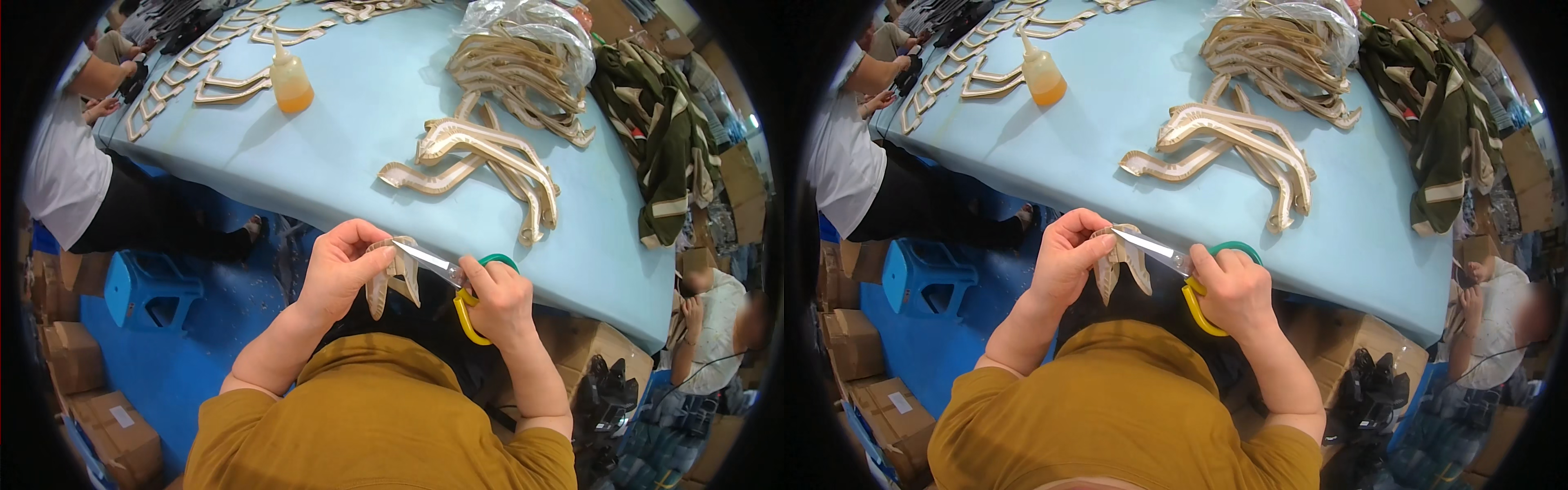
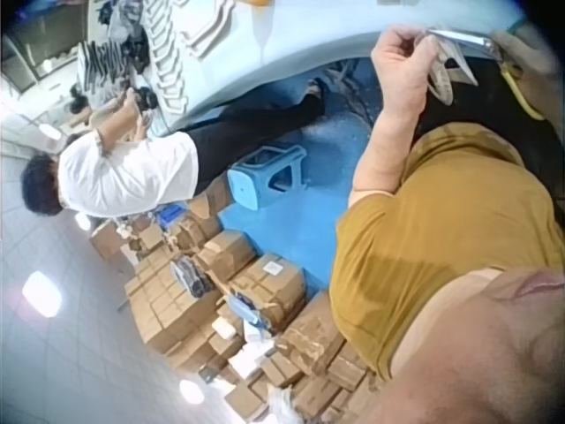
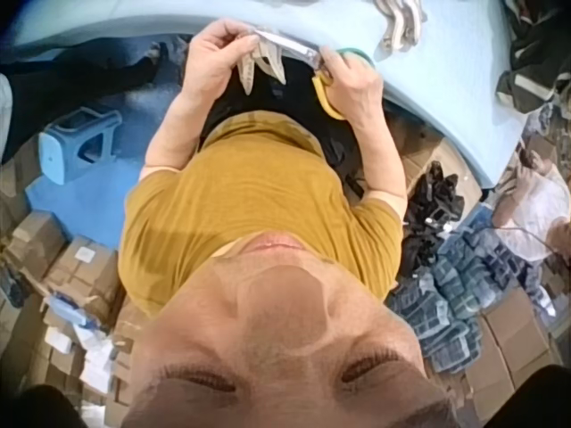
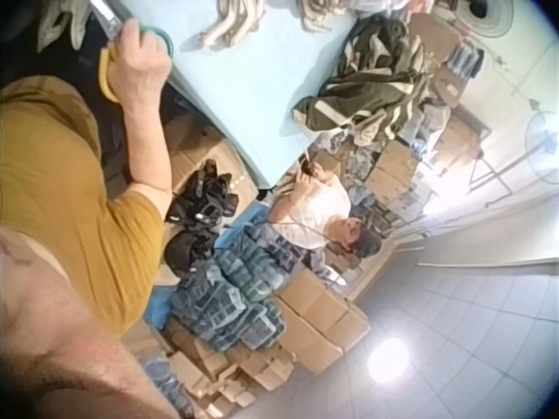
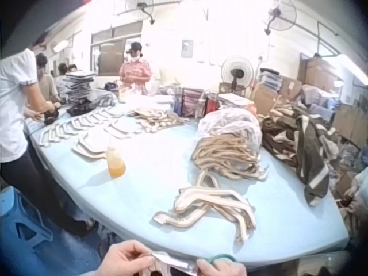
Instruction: Trimming excess material from leather components using scissors.
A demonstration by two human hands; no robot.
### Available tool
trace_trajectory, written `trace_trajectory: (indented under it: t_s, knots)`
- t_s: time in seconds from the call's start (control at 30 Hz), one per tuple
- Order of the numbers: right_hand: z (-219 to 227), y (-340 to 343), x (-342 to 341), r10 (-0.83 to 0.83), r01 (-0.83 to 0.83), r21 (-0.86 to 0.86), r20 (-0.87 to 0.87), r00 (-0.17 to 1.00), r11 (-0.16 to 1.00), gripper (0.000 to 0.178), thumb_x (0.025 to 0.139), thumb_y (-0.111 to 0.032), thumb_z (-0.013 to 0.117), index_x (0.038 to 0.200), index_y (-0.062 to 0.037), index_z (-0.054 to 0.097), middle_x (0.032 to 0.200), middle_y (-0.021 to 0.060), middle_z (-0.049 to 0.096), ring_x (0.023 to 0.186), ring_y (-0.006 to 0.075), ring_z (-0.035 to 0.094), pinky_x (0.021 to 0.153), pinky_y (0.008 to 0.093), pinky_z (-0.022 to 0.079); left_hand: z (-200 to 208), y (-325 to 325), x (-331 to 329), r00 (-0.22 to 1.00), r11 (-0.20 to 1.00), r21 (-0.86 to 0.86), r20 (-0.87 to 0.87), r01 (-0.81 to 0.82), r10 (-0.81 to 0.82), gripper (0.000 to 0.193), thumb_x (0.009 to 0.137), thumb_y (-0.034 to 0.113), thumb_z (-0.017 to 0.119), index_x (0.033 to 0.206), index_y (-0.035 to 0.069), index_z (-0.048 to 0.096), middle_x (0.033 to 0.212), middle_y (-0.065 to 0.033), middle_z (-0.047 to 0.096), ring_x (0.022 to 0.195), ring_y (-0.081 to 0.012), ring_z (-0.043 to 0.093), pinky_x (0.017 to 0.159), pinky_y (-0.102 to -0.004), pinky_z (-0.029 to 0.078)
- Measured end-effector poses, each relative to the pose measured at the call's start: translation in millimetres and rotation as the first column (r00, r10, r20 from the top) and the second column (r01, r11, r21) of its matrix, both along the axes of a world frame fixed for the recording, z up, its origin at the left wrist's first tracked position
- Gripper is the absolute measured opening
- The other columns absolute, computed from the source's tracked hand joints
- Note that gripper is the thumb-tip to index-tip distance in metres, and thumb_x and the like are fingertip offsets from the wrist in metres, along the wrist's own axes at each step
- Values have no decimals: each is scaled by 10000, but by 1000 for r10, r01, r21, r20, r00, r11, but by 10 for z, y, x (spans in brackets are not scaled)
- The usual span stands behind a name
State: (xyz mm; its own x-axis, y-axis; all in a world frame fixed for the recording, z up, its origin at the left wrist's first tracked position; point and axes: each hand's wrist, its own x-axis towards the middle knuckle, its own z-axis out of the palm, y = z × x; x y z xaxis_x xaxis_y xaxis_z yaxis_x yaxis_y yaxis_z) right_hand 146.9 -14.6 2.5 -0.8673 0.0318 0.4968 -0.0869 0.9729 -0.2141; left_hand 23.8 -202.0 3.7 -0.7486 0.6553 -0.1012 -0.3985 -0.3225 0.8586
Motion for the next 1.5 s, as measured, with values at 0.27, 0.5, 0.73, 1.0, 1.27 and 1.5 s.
trace_trajectory:
  t_s: [0.27,0.5,0.73,1.0,1.27,1.5]
  knots:
    - [60,-40,-13,48,-46,-38,52,997,998,190,623,-67,658,784,-100,562,547,41,446,467,208,485,428,302,390,42,-108,-26,999,1000,-1,20,30,-30,83,811,27,604,883,12,568,829,-37,615,736,-60,553,670,-199,449]
    - [70,-215,-30,198,-72,-751,80,977,656,458,694,-35,667,1108,-46,472,815,55,548,716,143,520,660,255,433,47,-164,55,952,961,31,131,276,-278,127,791,49,621,903,31,561,849,-40,610,762,-89,573,678,-222,463]
    - [-33,-542,-2,235,-94,-976,-46,971,194,371,738,50,594,1079,-23,466,892,53,561,798,119,551,705,252,449,4,-128,222,968,966,-80,67,248,-243,87,835,81,587,870,32,524,853,-15,582,775,-59,533,697,-209,444]
    - [-216,-569,-88,22,-83,-899,-81,996,431,272,771,-46,587,1016,-9,476,914,51,529,784,123,519,718,257,426,-30,-67,127,956,974,-2,190,227,-223,197,833,102,594,1006,17,551,859,-23,582,710,-62,540,628,-203,457]
    - [-193,-492,-293,-11,-58,-765,-85,996,641,291,794,-21,599,1056,-30,473,714,62,549,617,138,533,595,257,449,-68,-84,140,995,979,-199,-98,-52,33,137,788,11,627,921,-2,596,833,-32,596,643,-61,524,598,-193,434]
    - [85,-485,-161,182,-19,-989,7,983,144,314,814,27,559,1096,-37,437,808,21,507,740,70,482,664,211,412,-73,66,273,611,909,-205,-789,-362,65,219,705,-90,644,895,17,635,700,-58,534,558,-101,516,490,-202,410]
